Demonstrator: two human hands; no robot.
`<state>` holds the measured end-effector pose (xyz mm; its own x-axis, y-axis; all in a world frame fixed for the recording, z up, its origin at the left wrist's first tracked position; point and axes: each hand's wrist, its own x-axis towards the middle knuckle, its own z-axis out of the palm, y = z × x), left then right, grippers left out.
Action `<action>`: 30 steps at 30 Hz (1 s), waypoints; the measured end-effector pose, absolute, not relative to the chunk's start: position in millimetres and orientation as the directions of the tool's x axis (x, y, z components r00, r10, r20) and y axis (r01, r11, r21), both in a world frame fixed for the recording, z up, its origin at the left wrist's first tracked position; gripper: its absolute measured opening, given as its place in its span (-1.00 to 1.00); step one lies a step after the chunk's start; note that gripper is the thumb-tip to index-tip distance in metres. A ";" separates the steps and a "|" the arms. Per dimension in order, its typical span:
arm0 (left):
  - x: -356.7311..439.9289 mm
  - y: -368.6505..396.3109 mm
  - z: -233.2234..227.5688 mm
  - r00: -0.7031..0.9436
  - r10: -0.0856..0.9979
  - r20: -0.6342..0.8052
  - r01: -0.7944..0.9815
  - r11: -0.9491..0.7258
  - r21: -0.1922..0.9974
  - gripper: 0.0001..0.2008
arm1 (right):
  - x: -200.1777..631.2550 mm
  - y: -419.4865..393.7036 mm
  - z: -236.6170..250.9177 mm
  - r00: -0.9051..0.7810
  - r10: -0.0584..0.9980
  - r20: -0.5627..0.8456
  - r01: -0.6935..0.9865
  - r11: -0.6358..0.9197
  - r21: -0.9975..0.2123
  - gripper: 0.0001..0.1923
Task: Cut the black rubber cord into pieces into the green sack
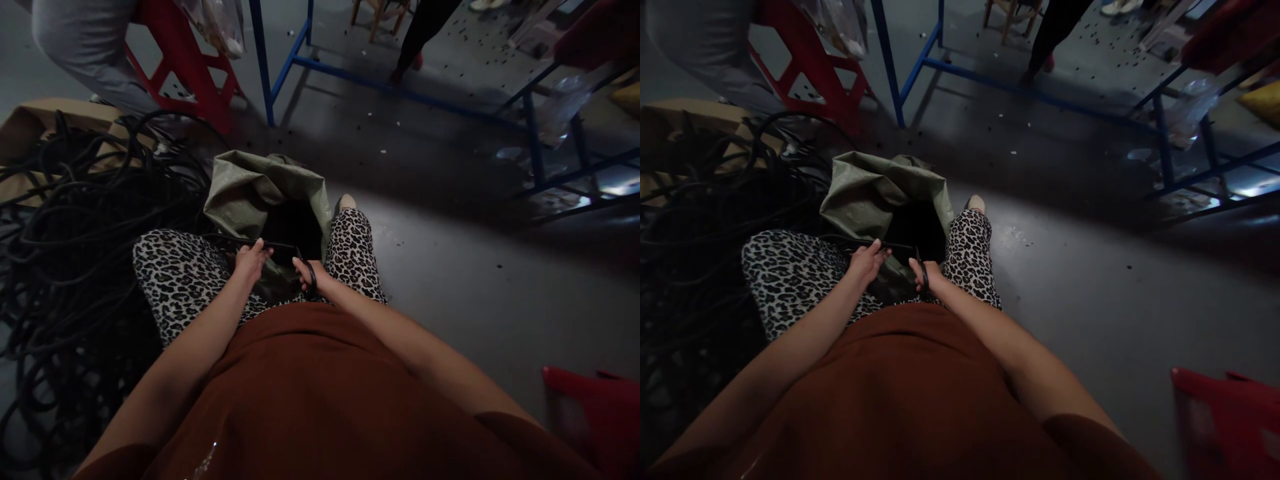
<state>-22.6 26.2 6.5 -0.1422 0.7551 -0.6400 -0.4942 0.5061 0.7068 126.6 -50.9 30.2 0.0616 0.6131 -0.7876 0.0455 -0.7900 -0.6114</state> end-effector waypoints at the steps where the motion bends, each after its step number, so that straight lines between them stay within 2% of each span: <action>1: -22.7 26.5 6.9 -0.143 0.757 -0.638 -0.500 0.501 0.706 -0.74 | 126.8 -52.1 30.1 0.036 0.603 -0.797 0.032 -0.798 -0.602 -0.57; 11: -22.5 29.4 2.3 -0.145 0.760 -0.634 -0.525 0.483 0.700 -0.73 | 126.7 -56.8 37.0 -0.124 0.594 -0.795 0.010 -0.800 -0.600 -0.52; 30: -19.3 18.5 1.5 -0.062 0.781 -0.622 -0.461 0.530 0.712 -0.74 | 121.9 -50.6 36.9 -0.136 0.570 -0.810 -0.059 -0.821 -0.568 -0.52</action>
<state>-19.3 18.5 1.5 -0.0618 0.7809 -0.6216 -0.4608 0.5301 0.7118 121.9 -50.6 36.9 -0.1363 0.5702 -0.8101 -0.0586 -0.8210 -0.5679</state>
